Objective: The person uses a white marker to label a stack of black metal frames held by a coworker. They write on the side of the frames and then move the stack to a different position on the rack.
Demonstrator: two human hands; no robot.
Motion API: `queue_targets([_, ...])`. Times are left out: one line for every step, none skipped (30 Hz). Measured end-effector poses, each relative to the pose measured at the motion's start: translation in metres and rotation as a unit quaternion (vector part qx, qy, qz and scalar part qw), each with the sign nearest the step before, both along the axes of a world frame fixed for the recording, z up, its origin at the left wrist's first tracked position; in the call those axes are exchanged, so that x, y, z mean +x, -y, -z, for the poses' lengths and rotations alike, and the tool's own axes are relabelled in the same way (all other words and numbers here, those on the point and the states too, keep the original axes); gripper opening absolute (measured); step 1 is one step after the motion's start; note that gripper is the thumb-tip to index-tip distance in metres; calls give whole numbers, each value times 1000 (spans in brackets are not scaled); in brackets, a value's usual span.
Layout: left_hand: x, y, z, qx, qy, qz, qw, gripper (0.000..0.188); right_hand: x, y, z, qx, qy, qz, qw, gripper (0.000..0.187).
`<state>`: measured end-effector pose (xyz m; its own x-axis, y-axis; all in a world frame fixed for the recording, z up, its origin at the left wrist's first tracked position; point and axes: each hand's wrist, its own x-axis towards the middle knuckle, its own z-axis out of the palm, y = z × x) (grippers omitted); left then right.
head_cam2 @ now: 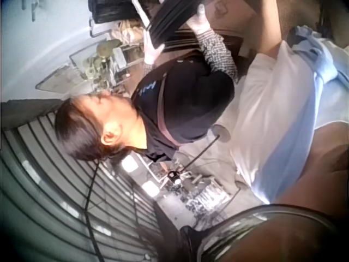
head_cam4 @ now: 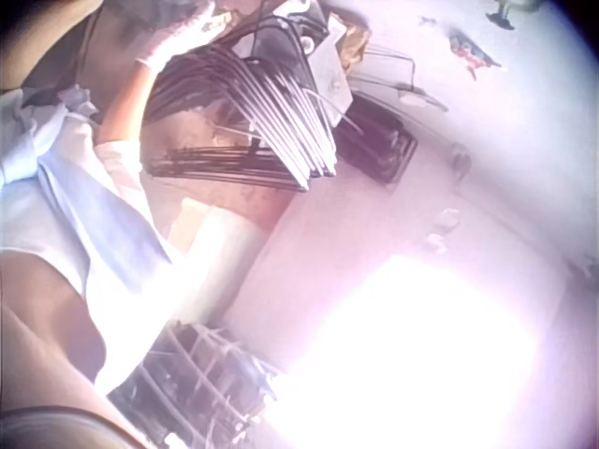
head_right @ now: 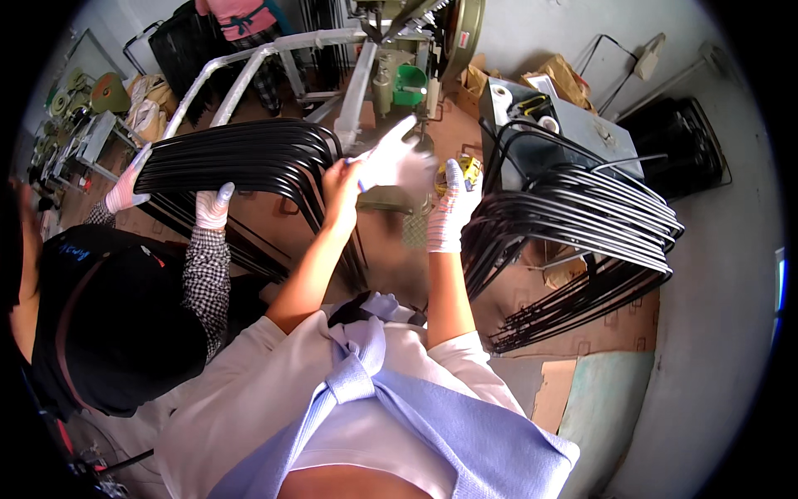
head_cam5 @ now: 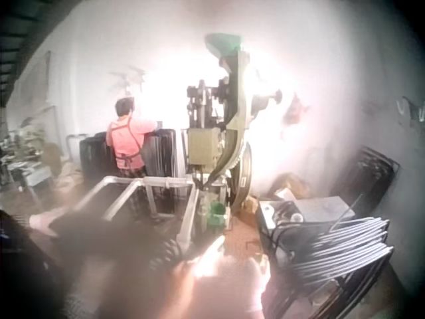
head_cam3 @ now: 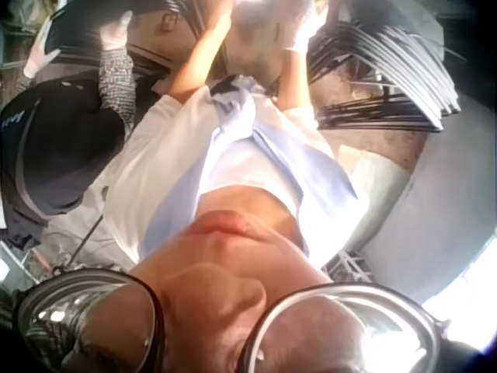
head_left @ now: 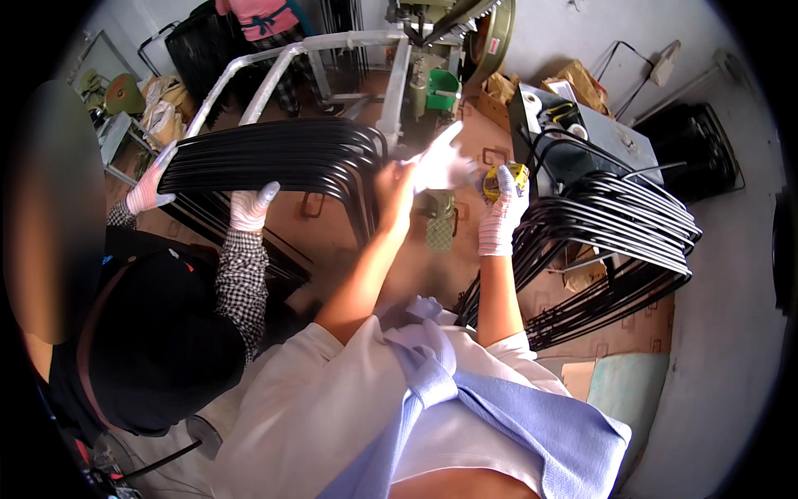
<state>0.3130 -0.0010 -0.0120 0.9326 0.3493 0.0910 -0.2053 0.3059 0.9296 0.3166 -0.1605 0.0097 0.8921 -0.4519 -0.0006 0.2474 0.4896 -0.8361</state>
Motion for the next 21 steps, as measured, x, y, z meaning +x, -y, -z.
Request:
queue_targets([1,1,5,-16,-17,-4,1000,10,-6,3,3,-19,49,-9,999,31])
queue_targets([2,3,11,-31,-34,-8,999,10,-14,5,2,-19,73,-37,996,31])
queue_targets([0,9,8,-52,-35,0,998,9,-22,3,-3,-19,96,-64,993,32])
queue_targets([-4,15,1,-93,-53,43,993,11,-31,3,-9,-20,118,-89,989,32])
queue_targets([-10,20,-7,-134,-71,85,985,13,-43,0,-14,23,106,-172,979,34])
queue_targets([-16,23,-11,-174,-88,123,973,15,-47,-3,-12,56,99,-229,967,37])
queue_targets([-21,23,-13,-164,-90,146,971,19,-55,-12,-14,115,83,-274,951,37])
queue_targets([-27,26,-16,-144,-76,175,971,20,-62,-20,-16,174,67,-318,930,37])
queue_targets([-31,33,-20,-114,-52,178,976,21,-64,-25,-6,173,64,-302,935,36])
queue_targets([-33,37,-21,-83,-28,180,980,22,-65,-29,1,171,62,-286,941,35])
queue_targets([-32,37,-17,-67,-23,198,978,25,-67,-30,5,206,49,-276,938,32])
queue_targets([-33,36,-13,-37,-22,199,979,26,-67,-30,8,195,43,-279,939,31])
queue_targets([-35,37,-8,-7,-20,201,979,27,-65,-29,14,184,38,-282,941,30])
queue_targets([-36,36,-5,24,-18,203,979,28,-63,-27,18,173,33,-285,942,29])
queue_targets([-37,35,-3,22,-4,194,981,29,-61,-23,20,162,14,-291,943,27])
queue_targets([-37,30,1,12,-5,216,976,29,-57,-18,24,217,20,-300,929,26])
queue_targets([-36,21,8,2,-6,238,971,28,-56,-12,25,293,-6,-307,905,26])
queue_targets([-35,15,9,-7,-5,257,966,28,-53,-7,21,367,-32,-315,874,26])
queue_targets([-38,18,10,61,66,224,970,22,-55,-2,17,420,-44,-316,850,27])
queue_targets([-40,21,10,98,35,213,971,26,-51,1,23,372,-27,-347,861,30])
queue_targets([-56,28,-3,258,21,176,950,30,-59,2,18,357,-23,-316,879,30])
